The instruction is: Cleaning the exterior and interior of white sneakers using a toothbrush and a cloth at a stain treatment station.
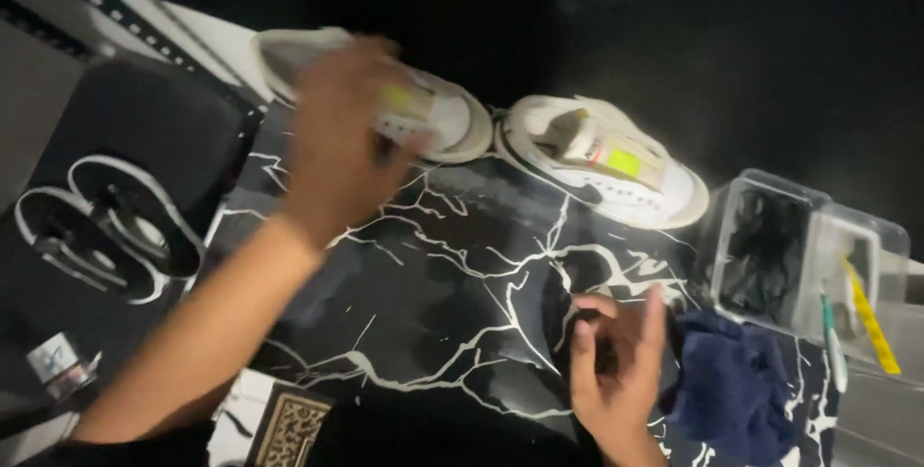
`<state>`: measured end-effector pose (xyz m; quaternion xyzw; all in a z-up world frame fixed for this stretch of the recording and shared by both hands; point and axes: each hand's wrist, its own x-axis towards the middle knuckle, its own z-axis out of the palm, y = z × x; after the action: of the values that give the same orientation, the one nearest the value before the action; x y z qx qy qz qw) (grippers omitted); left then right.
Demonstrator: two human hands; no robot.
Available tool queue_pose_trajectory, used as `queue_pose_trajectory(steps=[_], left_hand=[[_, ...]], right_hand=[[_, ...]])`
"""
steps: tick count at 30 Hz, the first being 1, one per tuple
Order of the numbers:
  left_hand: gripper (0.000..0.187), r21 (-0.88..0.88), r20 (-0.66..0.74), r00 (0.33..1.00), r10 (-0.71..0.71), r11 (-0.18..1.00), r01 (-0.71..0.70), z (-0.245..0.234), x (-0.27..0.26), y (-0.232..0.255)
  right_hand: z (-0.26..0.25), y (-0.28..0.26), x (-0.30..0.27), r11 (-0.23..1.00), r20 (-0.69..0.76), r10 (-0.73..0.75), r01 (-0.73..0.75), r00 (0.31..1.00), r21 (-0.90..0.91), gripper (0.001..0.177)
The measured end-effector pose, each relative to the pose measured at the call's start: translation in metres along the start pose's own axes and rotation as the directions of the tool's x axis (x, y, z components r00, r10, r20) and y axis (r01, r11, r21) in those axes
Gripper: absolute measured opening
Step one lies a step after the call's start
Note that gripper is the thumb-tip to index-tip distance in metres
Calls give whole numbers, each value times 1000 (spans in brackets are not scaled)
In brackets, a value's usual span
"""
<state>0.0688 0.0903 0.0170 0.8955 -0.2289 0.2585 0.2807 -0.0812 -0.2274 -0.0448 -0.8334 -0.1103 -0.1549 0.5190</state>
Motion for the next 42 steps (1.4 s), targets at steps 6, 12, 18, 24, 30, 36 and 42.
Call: queue_pose_trajectory(steps=[6, 12, 18, 24, 30, 36, 42], left_hand=[[79, 144, -22, 985, -169, 975, 170, -49, -28, -48], [25, 41, 34, 975, -221, 975, 220, -32, -50, -74], [19, -56, 35, 983, -178, 982, 180, -45, -56, -66], [27, 78, 43, 936, -350, 935, 346, -73, -86, -32], [29, 221, 293, 823, -486, 872, 437, -74, -88, 8], [41, 53, 632, 691, -351, 909, 413, -32, -52, 54], [34, 268, 839, 219, -498, 730, 629, -5, 3, 81]], right_hand=[[-4, -16, 11, 957, 82, -171, 185, 982, -225, 23], [-40, -41, 18, 905, 229, -314, 363, 921, -223, 17], [-74, -30, -19, 924, -76, 62, -86, 995, -372, 17], [-78, -43, -28, 869, -301, 98, -229, 948, -438, 58], [-72, -23, -11, 929, -17, 32, -36, 999, -369, 23], [-40, -22, -11, 990, 199, 111, -127, 974, 67, 105], [-29, -23, -6, 807, -88, 551, -503, 830, 309, 40]])
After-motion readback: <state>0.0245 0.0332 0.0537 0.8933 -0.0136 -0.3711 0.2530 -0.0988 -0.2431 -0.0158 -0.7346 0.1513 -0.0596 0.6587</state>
